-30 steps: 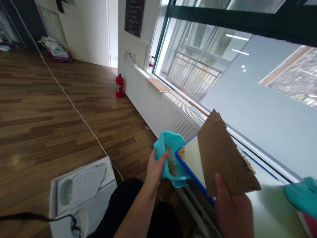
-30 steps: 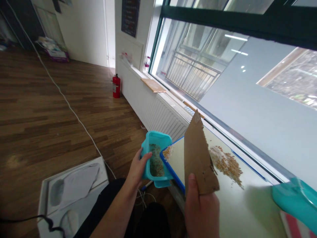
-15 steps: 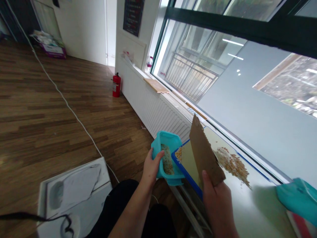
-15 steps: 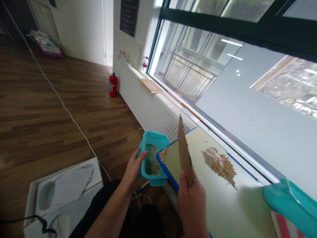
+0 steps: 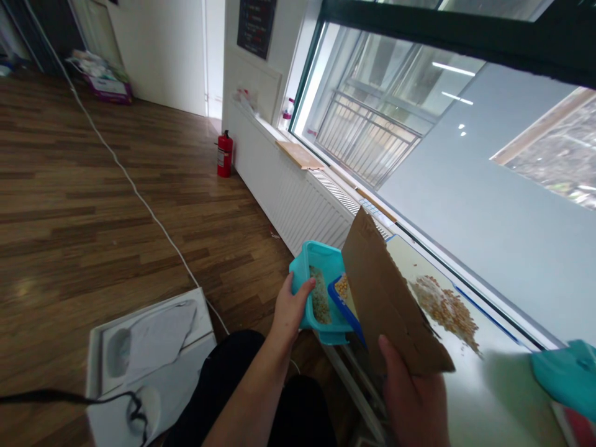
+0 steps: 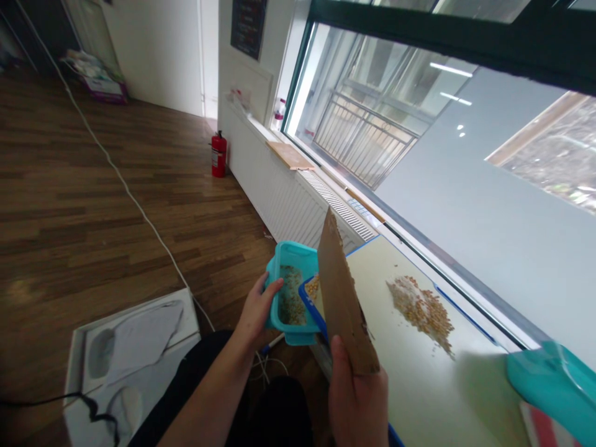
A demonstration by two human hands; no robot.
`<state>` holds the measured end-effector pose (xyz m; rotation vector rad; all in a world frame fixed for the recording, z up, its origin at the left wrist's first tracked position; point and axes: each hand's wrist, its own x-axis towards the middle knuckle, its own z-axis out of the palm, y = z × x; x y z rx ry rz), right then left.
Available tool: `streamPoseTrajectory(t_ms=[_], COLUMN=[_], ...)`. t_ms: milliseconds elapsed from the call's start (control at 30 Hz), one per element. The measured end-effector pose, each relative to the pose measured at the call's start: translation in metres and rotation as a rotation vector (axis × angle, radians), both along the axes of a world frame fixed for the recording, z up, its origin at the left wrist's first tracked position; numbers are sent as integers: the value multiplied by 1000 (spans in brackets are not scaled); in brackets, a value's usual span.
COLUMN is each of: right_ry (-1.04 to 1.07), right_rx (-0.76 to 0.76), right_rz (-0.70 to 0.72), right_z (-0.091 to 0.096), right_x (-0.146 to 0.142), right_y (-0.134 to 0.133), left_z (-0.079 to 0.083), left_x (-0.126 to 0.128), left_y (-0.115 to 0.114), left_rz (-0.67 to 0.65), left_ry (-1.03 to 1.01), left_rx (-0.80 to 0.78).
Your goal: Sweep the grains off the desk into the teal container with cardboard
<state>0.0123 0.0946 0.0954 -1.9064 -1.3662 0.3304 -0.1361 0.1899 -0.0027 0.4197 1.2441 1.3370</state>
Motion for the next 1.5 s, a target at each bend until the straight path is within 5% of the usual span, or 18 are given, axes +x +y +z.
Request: streamPoseTrajectory(t_ms=[433,633,900,1133,1367,1500], right_ry=[1,-182,-270,-253,-334,-325], right_rx=[79,233,308,301,285,254], right_rz=[134,15,279,325,185,278], right_z=[-9,-7,-12,-4,-4,-11], right_x=[-5,-3,-16,-31,-24,-32], right_y=[-4,-12,-24,-20,-18,-16], left_z=[-7,-6,-12,-12,-21,-16], left_x=[4,2,2,3,7,7], left_y=[-2,-4,-7,-13,-17,-16], left_rz=[31,27,3,39,59,50], left_ry=[-17,-7,11,39,39,78], left_rx=[28,9,-6,8,19,29])
